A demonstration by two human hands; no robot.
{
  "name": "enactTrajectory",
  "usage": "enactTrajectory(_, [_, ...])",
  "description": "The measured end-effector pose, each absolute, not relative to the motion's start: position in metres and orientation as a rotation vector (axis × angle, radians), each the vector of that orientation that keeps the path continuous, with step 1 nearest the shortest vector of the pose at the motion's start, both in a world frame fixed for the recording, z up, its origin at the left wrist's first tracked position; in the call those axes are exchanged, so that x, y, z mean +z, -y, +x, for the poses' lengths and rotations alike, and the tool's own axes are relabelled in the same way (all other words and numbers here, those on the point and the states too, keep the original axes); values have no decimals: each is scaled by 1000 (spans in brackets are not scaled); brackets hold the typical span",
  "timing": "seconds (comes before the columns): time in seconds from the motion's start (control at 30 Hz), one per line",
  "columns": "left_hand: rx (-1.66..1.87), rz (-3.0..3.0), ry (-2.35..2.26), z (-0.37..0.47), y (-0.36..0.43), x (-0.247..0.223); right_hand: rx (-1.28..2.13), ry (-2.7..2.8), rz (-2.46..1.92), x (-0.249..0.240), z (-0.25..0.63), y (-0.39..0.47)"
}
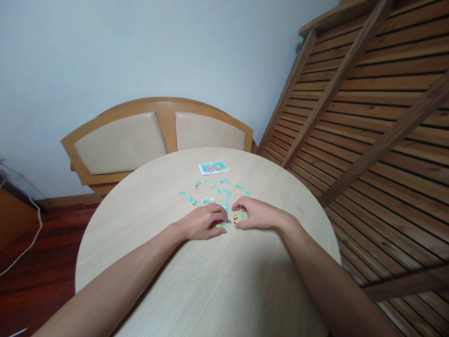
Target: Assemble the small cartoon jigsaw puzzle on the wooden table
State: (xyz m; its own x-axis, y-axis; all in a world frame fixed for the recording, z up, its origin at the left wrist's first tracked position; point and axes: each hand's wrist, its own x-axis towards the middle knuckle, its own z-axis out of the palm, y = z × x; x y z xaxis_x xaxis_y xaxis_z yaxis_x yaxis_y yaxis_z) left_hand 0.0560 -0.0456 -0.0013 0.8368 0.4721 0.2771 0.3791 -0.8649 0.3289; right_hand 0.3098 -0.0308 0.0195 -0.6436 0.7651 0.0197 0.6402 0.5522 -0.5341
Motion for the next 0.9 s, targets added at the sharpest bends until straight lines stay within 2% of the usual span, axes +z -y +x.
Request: enactTrajectory(0.9, [503, 2769, -647, 56, 45, -2, 665, 2527, -1084, 16, 302, 31])
